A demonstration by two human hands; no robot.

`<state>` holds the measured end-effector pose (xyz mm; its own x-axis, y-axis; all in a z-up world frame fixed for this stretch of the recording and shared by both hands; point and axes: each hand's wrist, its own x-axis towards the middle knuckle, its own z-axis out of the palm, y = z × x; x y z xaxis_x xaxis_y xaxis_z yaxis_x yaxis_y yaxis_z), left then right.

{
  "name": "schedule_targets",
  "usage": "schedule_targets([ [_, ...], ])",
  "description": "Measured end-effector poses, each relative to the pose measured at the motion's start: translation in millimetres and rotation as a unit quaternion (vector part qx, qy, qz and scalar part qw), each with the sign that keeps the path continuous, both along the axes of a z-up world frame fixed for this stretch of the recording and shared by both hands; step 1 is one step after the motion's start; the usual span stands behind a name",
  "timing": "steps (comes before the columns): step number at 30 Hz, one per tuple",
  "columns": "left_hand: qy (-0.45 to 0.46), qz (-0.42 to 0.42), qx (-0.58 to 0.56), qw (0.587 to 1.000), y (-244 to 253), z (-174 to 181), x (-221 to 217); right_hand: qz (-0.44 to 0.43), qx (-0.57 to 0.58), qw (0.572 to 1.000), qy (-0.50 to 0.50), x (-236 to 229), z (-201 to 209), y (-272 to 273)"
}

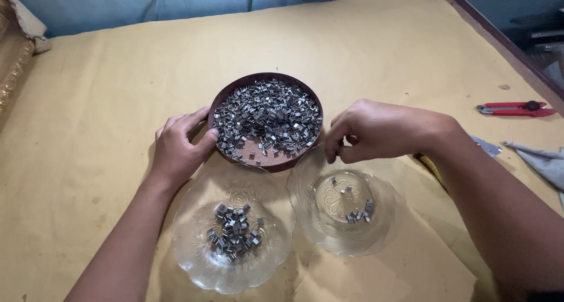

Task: Sorting small metal frame points from a central container into two separate glass bowls based on type or size.

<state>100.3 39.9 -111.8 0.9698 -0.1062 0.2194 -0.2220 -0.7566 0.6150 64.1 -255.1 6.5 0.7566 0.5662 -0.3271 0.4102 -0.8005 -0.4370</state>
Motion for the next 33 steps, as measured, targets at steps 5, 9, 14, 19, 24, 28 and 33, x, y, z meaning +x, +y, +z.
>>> schedule_targets([
  [5, -0.004, 0.006, -0.003, 1.000, 2, -3, 2, 0.053, 0.064, 0.992, -0.099, 3, 0, 15],
  [9, 0.021, 0.008, 0.007, 1.000, 2, -3, 3, 0.082, -0.071, 0.981, -0.159, 11, 0, 36],
  [14, 0.022, 0.010, 0.003, 1.000, 4, -4, 5, 0.103, -0.106, 0.973, -0.176, 22, -6, 60],
  [19, 0.027, 0.002, -0.008, 1.000, 3, 0, 2, 0.137, -0.159, 0.955, -0.209, 24, -10, 85],
  [24, 0.026, -0.005, 0.008, 1.000, 2, 3, -1, 0.217, -0.125, 0.941, -0.226, 27, -22, 98],
  [28, 0.024, -0.003, 0.007, 1.000, 1, 5, -2, 0.221, -0.135, 0.940, -0.222, 30, -22, 99],
  [33, 0.025, -0.003, 0.018, 1.000, 2, 1, 1, 0.211, -0.135, 0.943, -0.221, 29, -22, 95],
])
